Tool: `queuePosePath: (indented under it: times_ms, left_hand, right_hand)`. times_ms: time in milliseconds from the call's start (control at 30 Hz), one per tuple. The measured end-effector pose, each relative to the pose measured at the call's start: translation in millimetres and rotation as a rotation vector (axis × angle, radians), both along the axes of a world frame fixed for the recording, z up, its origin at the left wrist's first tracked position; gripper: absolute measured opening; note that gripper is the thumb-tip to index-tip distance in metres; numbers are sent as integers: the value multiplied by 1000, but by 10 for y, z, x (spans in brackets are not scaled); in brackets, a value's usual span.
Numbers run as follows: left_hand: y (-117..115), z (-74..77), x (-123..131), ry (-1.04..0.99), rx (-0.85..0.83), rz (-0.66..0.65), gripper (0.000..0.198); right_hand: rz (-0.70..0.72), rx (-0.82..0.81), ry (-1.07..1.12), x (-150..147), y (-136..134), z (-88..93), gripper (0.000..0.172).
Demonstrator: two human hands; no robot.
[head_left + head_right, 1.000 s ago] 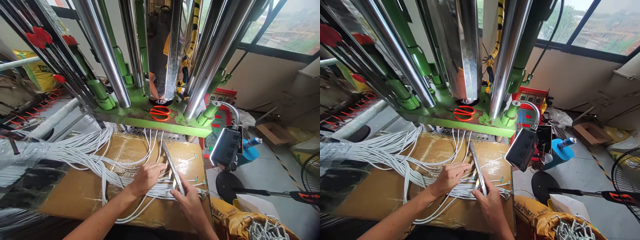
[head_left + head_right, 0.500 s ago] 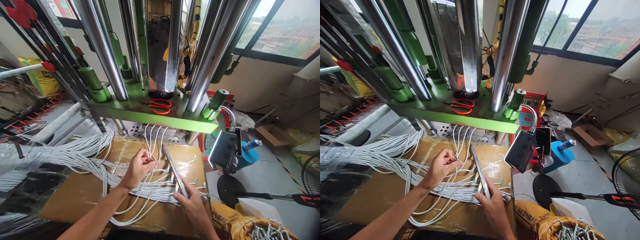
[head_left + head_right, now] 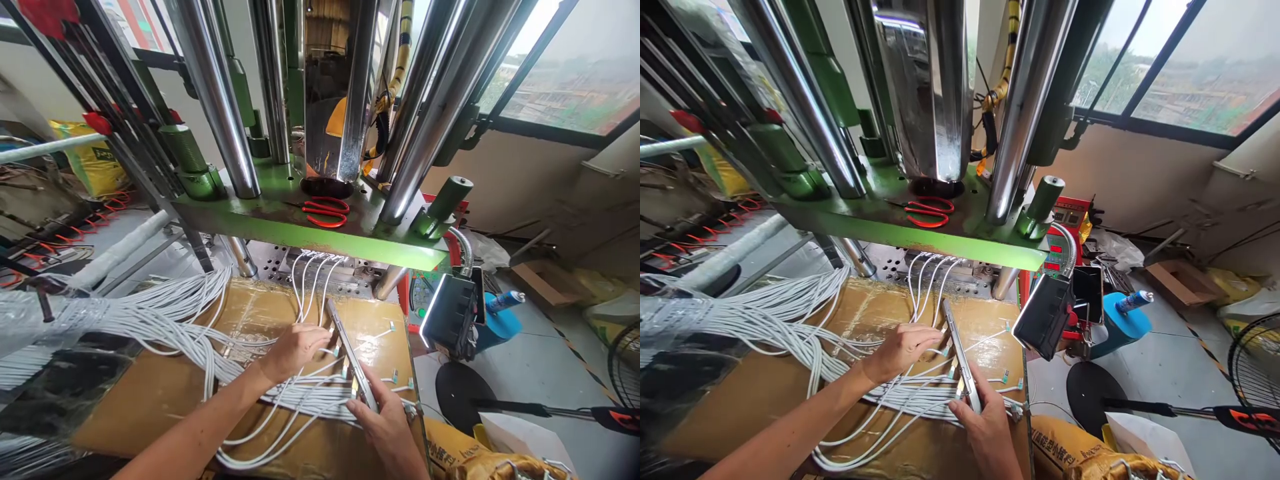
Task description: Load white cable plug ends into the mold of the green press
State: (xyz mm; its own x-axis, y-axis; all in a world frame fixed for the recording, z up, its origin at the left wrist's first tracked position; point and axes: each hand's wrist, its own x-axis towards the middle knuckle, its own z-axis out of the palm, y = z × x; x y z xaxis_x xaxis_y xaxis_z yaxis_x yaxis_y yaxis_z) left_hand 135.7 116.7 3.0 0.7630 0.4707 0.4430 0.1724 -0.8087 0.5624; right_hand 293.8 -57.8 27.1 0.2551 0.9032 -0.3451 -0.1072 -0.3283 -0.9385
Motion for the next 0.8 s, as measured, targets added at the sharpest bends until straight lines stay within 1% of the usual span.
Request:
queuePosePath:
  times_ms: [133,333,400,467,533,600,667,700,733,800]
  left_hand:
    - [-24,15,-6,-1,-1,11,21]
    - [-68,-68,6,-4,38,58,21]
    - [-64,-44,13,9,32,55,22]
    - [-15,43,34,42,2,42,21]
    - [86,172,78,123,-4,-11,22]
    - [212,296,137,238,30,-110,38]
    - [318,371,197,332,60,-215,52]
    - [351,385,221,357,64,-249,55]
    - [367,385,241,367,67,-268,55]
    - [357,357,269,361,72,-246,53]
  right_hand:
    - [10,11,19,1,5,19,65]
    - [32,15,-3,9,17,19,66]
    - [50,17,-36,12,20,21,67]
    - [81,15,-104,31,17,23,66]
    - [122,-10,-229,87,-3,21,63]
    - [183,-62,-412,190,-39,25,61]
    - [280,-99,-660,327,-63,61,61]
    - [331,-112,-811,397,-51,99,59]
    - [376,-111,-972,459,-9,150,53]
    - [414,-45,-1267,535,203,285,33]
